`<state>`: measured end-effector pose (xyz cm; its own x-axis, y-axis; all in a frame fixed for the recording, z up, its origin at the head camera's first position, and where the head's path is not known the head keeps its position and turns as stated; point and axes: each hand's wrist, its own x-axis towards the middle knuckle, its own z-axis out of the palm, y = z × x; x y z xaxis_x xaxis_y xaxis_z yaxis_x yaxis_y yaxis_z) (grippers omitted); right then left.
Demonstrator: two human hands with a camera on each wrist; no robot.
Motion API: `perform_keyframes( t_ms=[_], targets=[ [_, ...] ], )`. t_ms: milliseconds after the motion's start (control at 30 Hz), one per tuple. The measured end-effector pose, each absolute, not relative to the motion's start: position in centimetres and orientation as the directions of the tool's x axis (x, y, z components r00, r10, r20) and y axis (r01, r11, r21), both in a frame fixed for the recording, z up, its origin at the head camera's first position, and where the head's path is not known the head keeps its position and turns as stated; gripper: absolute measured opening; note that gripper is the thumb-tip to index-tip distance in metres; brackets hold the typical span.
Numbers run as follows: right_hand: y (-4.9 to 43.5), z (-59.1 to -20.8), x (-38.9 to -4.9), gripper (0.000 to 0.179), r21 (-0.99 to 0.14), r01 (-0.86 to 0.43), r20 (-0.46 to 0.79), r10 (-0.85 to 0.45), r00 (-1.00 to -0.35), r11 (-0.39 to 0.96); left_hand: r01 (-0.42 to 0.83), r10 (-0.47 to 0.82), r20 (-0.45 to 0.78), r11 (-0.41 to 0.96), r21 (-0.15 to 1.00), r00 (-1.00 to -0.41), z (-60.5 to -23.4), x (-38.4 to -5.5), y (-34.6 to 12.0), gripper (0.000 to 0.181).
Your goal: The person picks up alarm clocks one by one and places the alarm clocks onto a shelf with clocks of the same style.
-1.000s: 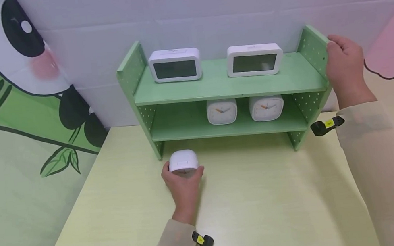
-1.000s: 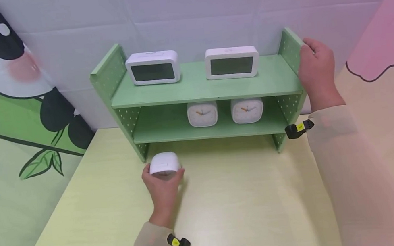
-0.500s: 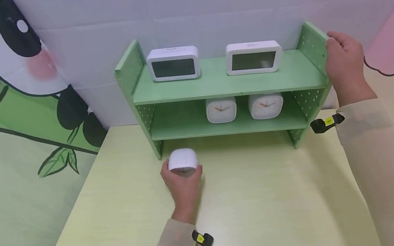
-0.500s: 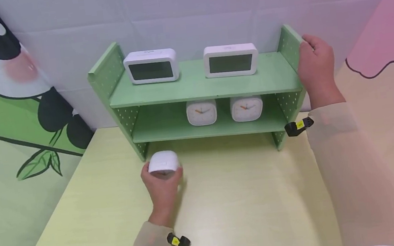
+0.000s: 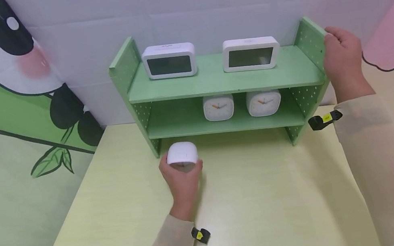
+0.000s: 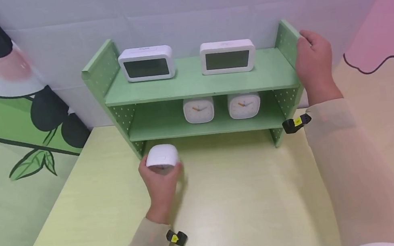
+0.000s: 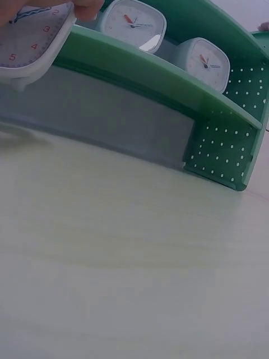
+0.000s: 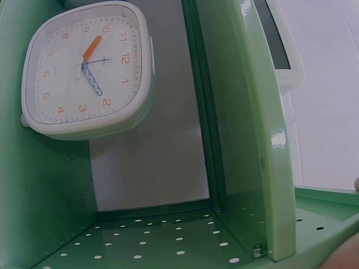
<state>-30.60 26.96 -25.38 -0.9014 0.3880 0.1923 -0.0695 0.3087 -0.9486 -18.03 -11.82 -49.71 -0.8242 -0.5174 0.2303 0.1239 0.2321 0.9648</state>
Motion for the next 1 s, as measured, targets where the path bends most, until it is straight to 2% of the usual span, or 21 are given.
perform_keyframes(
  t_ms=[233, 533, 1000],
  targets=[
    [26.9, -25.4, -30.6, 0.05, -0.943, -0.074, 0.203, 0.382, -0.902, 0.326, 0.156, -0.45, 0.249, 0.233, 0.96, -0.858, -48.5, -18.0, -12.1, 0.106],
    [26.8, -25.5, -30.6, 0.049, -0.949, -0.071, 0.193, 0.389, -0.901, 0.307, 0.197, -0.347, 0.26, 0.206, 0.959, -0.901, -45.3, -18.1, -13.2, 0.103],
    [26.3, -25.5, -30.2, 0.05, -0.949, -0.061, 0.185, 0.392, -0.901, 0.309, 0.182, -0.301, 0.27, 0.29, 0.94, -0.915, -41.1, -19.3, -14.3, 0.108]
  ],
)
